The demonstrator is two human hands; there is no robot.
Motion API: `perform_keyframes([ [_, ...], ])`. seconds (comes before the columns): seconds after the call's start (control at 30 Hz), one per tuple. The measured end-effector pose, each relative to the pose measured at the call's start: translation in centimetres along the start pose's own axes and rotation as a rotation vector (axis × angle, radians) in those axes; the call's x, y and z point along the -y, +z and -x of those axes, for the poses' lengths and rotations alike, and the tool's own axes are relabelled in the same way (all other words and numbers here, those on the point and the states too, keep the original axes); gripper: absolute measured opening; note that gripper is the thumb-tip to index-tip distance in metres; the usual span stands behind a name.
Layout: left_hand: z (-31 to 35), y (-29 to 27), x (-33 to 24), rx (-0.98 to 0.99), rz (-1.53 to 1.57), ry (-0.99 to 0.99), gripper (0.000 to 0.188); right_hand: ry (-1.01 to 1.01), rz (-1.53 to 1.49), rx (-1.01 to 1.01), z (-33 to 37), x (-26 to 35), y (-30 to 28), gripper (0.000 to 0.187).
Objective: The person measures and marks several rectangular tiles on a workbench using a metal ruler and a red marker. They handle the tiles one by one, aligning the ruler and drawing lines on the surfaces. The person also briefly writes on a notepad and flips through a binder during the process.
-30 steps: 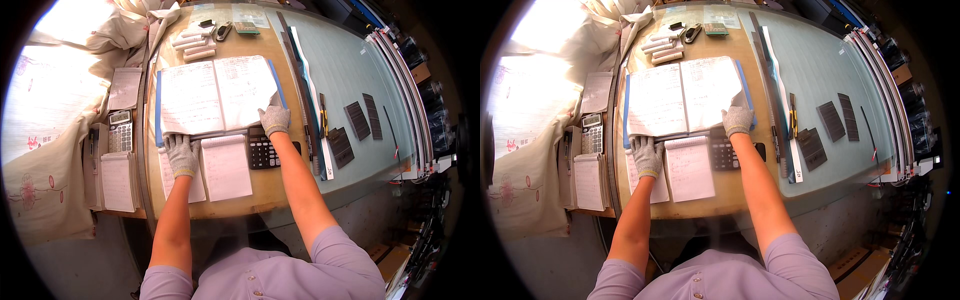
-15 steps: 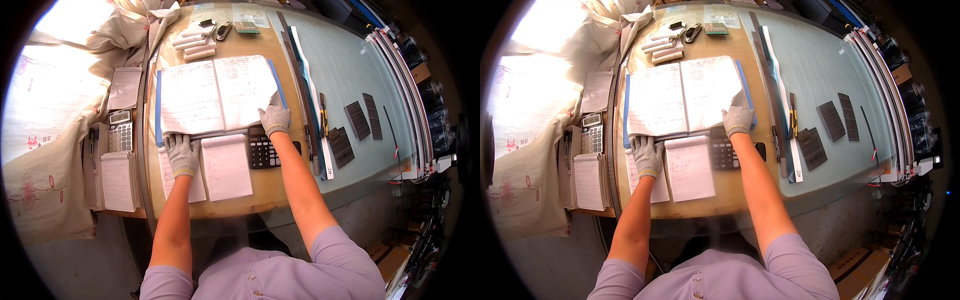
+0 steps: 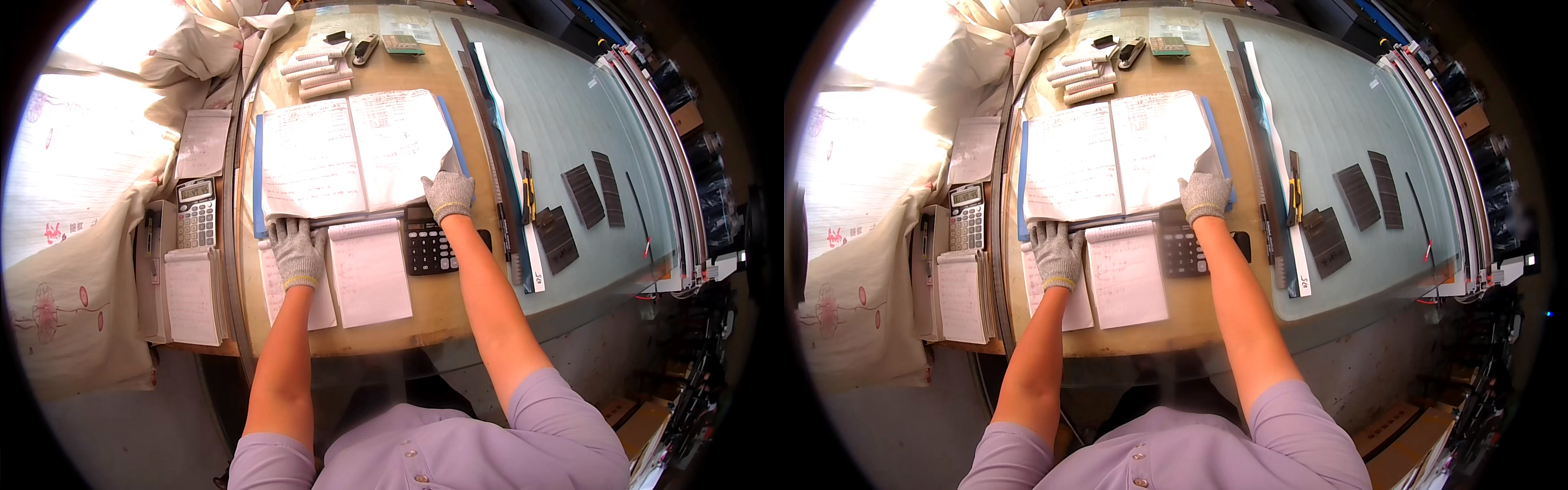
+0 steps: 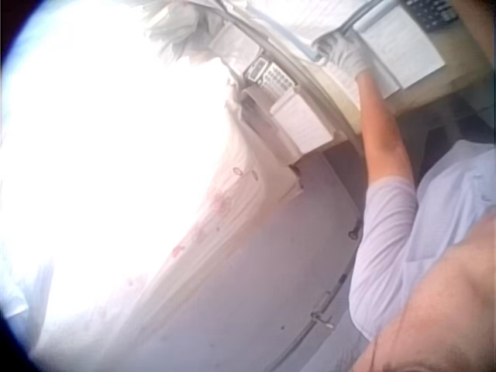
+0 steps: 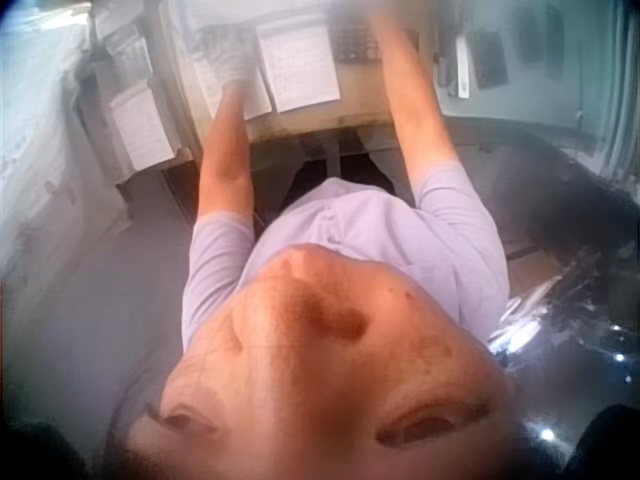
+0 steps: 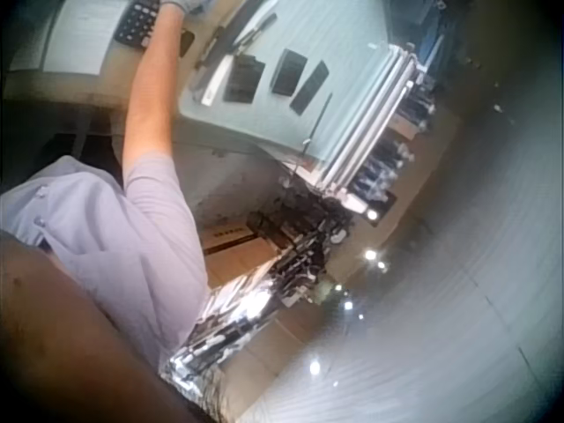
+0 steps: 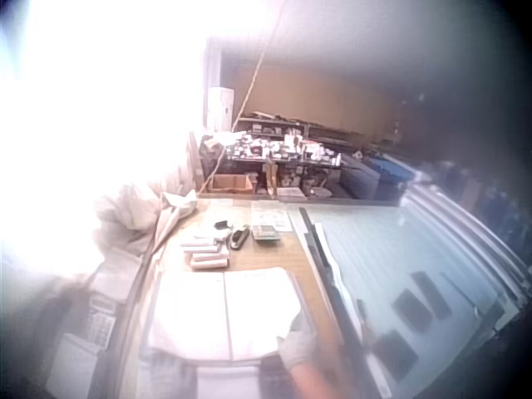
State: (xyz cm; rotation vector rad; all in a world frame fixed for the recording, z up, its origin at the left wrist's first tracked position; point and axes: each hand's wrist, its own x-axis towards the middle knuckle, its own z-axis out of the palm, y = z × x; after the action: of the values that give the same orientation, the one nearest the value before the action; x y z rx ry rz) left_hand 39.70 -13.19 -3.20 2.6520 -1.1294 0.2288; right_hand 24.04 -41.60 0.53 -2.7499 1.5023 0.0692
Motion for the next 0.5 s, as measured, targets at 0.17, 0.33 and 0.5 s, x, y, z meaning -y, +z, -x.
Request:
perform_keyframes([
  [0.17,0.0,-0.32,-0.19,-0.013,0.0,0.003,0.055,0.013,0.009,0.09,-0.03,0.21,-1.01,0.056],
  [0.33,0.07,0.04,-0.1,-0.032,0.024,0.001,0.055,-0.006,-0.025,0.033,0.14,-0.01,-0.52,0.057],
  [0.5,-0.01,-0.24,-0.2,-0.01,0.033,-0.002,0.054,-0.003,-0.004,0.031,-0.03,-0.14,-0.24,0.058],
])
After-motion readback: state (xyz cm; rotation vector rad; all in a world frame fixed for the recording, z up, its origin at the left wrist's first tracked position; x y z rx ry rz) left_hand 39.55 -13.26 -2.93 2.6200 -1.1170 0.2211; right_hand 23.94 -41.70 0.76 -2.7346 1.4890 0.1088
